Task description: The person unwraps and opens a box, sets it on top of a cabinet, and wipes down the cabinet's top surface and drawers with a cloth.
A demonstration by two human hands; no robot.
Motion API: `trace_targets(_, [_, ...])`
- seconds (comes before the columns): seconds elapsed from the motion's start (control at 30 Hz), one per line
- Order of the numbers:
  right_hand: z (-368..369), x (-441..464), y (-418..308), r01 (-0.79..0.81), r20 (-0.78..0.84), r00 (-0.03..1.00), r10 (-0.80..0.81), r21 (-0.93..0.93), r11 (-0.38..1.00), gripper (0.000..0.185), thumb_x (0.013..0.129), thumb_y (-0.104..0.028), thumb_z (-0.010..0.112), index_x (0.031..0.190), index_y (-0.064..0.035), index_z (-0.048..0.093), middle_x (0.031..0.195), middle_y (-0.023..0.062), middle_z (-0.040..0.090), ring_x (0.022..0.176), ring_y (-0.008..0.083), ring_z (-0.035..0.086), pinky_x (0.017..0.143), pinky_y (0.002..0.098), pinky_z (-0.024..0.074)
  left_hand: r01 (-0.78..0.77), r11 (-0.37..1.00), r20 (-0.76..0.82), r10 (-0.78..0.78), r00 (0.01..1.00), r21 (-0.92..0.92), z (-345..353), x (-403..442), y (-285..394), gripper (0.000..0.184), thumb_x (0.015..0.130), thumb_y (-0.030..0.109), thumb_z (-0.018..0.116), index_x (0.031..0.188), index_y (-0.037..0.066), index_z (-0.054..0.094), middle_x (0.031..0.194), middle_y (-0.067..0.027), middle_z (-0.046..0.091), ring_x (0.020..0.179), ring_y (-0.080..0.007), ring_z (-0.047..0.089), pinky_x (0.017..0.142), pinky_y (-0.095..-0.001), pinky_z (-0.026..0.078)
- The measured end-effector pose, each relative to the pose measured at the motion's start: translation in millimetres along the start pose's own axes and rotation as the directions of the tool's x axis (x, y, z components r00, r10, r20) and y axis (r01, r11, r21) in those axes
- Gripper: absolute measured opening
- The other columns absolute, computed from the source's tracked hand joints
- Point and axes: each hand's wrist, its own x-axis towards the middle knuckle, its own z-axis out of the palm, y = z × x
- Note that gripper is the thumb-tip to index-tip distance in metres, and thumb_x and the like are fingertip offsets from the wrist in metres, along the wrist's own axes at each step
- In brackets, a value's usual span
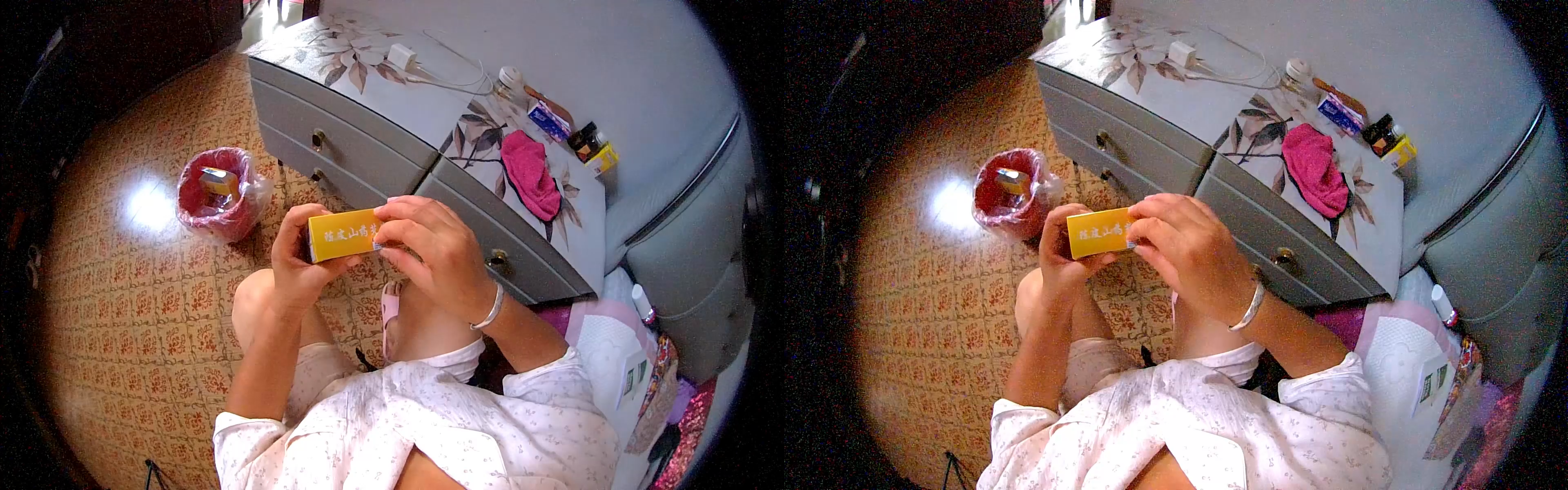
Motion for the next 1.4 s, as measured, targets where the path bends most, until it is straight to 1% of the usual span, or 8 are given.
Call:
trace_targets(0.23, [-2.4,1.1,1.6,-0.068,0.046,0.997,0.066,0.037,0.997,0.020,0.072,-0.008,0.071,0.088,-0.0095,0.060,0.106,0.0051,0.061,0.102,0.0248,0.059,0.089,0.0381,0.0463,-0.036,0.991,0.021,0.034,0.999,0.128,3.0,0.1,2.5,0.065,0.059,-0.004,0.086,0.113,0.005,0.051,0.099,0.0000,0.056,0.091,-0.0101,0.056,0.081,-0.0243,0.047])
trace_targets(0.57, [-1.8,8.4,5.3,-0.069,0.026,0.997,0.067,0.069,0.995,0.019,0.074,-0.008,0.071,0.091,-0.0071,0.063,0.108,0.0074,0.061,0.102,0.0265,0.060,0.088,0.0368,0.0482,0.049,0.999,-0.035,-0.048,0.998,0.014,0.4,-1.5,0.2,0.063,0.062,-0.006,0.084,0.113,0.006,0.050,0.097,-0.0002,0.057,0.090,-0.0096,0.056,0.080,-0.0245,0.048])
trace_targets(0.73, [9.6,12.8,10.3,0.059,0.003,0.998,-0.059,0.073,0.996,0.023,0.072,-0.007,0.072,0.092,-0.0083,0.060,0.104,0.0069,0.061,0.102,0.0272,0.059,0.090,0.0388,0.0468,0.057,0.998,-0.085,-0.054,0.995,0.027,-1.7,-1.8,4.1,0.062,0.062,-0.006,0.083,0.113,0.006,0.050,0.098,-0.0003,0.057,0.090,-0.0099,0.057,0.080,-0.0248,0.049])
trace_targets(0.93, [8.0,16.3,10.1,0.040,0.053,0.998,-0.042,0.045,0.998,0.020,0.072,-0.009,0.072,0.087,-0.0078,0.061,0.102,0.0071,0.060,0.102,0.0273,0.058,0.087,0.0377,0.0480,0.130,0.991,-0.129,-0.134,0.983,-0.045,-1.4,-3.6,2.7,0.060,0.063,-0.007,0.083,0.112,0.006,0.050,0.099,-0.0003,0.057,0.090,-0.0099,0.057,0.080,-0.0245,0.048])
trace_targets(1.17, [1.3,10.2,11.2,-0.029,0.111,0.994,0.023,0.045,0.999,0.017,0.073,-0.011,0.072,0.084,-0.0066,0.060,0.101,0.0082,0.060,0.099,0.0263,0.060,0.085,0.0367,0.0484,0.039,0.997,-0.071,-0.035,0.997,0.062,2.4,-1.3,3.6,0.058,0.064,-0.005,0.083,0.111,0.006,0.051,0.098,-0.0002,0.057,0.091,-0.0098,0.056,0.080,-0.0248,0.049])
trace_targets(1.23, [-0.5,10.0,10.1,-0.138,0.108,0.987,0.117,0.217,0.966,0.015,0.074,-0.011,0.072,0.084,-0.0063,0.061,0.099,0.0093,0.060,0.097,0.0267,0.060,0.085,0.0362,0.0485,0.016,0.993,-0.068,-0.008,0.998,0.118,3.4,-0.9,6.4,0.058,0.064,-0.005,0.083,0.111,0.006,0.051,0.098,-0.0002,0.057,0.091,-0.0099,0.056,0.080,-0.0249,0.049])
trace_targets(1.33, [2.8,8.9,20.3,-0.111,0.080,0.993,0.090,0.306,0.946,0.016,0.074,-0.014,0.072,0.084,-0.0059,0.062,0.097,0.0103,0.060,0.097,0.0278,0.059,0.086,0.0371,0.0474,0.011,0.995,-0.073,-0.003,0.997,0.102,4.2,-1.3,8.1,0.058,0.064,-0.004,0.083,0.111,0.006,0.051,0.099,-0.0002,0.057,0.092,-0.0099,0.056,0.080,-0.0249,0.049])
trace_targets(1.4, [2.9,12.3,22.6,-0.063,0.060,0.997,0.051,0.217,0.974,0.015,0.074,-0.015,0.072,0.084,-0.0068,0.063,0.096,0.0097,0.060,0.096,0.0273,0.059,0.086,0.0376,0.0467,0.055,0.993,-0.092,-0.045,0.995,0.105,3.4,-1.3,6.5,0.059,0.063,-0.003,0.084,0.111,0.006,0.051,0.100,-0.0007,0.056,0.091,-0.0100,0.056,0.080,-0.0248,0.048])
